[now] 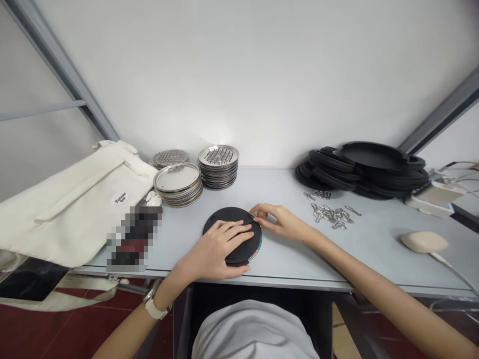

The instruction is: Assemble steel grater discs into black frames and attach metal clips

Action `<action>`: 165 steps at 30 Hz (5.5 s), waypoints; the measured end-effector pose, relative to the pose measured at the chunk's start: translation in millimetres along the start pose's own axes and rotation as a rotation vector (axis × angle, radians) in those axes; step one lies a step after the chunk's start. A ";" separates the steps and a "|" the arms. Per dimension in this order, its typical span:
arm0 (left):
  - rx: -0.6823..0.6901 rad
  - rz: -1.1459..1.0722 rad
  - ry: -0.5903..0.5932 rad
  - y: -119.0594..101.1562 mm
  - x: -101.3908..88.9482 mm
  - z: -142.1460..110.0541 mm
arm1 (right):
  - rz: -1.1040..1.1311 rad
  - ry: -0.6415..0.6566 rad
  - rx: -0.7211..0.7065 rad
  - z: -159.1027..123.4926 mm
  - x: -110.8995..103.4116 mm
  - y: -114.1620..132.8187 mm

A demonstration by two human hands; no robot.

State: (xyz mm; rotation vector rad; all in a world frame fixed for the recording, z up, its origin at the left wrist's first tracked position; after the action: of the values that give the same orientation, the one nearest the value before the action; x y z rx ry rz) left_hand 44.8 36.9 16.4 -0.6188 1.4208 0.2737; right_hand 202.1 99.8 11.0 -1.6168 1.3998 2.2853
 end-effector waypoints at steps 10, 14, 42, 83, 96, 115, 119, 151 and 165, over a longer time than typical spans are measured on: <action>0.008 -0.008 -0.004 -0.2 -0.3 -0.5 | 0.041 -0.004 0.005 0.3 0.4 -2.5; 0.008 -0.009 -0.010 -0.4 -0.7 -0.3 | 0.043 -0.003 0.010 0.2 0.1 -1.4; 0.013 -0.009 -0.014 -0.4 -1.0 0.2 | 0.030 -0.008 0.008 0.7 1.3 -3.6; 0.013 -0.009 -0.007 -0.6 -0.2 -0.1 | -0.053 -0.011 0.007 -1.3 5.3 0.1; 0.017 -0.018 -0.013 -0.6 -0.3 0.3 | 0.083 -0.096 -0.004 0.6 1.2 -0.3; 0.007 -0.012 -0.018 0.0 0.0 -0.4 | 0.033 -0.186 0.006 3.0 3.8 -2.3; 0.009 -0.011 -0.022 0.0 -0.5 -0.6 | 0.014 -0.159 0.019 3.5 5.1 -4.8; 0.004 -0.011 -0.003 -0.1 0.5 -0.2 | 0.122 -0.033 -0.025 0.7 5.3 -3.2; 0.014 -0.005 -0.020 -0.6 -0.4 0.2 | 0.104 -0.009 -0.008 0.6 7.7 -5.9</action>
State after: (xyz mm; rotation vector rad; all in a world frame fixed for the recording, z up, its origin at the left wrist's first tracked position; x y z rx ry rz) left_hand 45.2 36.6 16.9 -0.6069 1.4005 0.2648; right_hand 200.9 100.2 1.3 -1.5699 1.5099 2.3526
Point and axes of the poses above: each hand's wrist, its own z-axis towards the middle knuckle, its own x-axis out of the palm, y = z × x, the point moved 6 cm from there along z, towards the middle knuckle, and after that the axes turned 13 degrees about y, right-handed, at the moved point
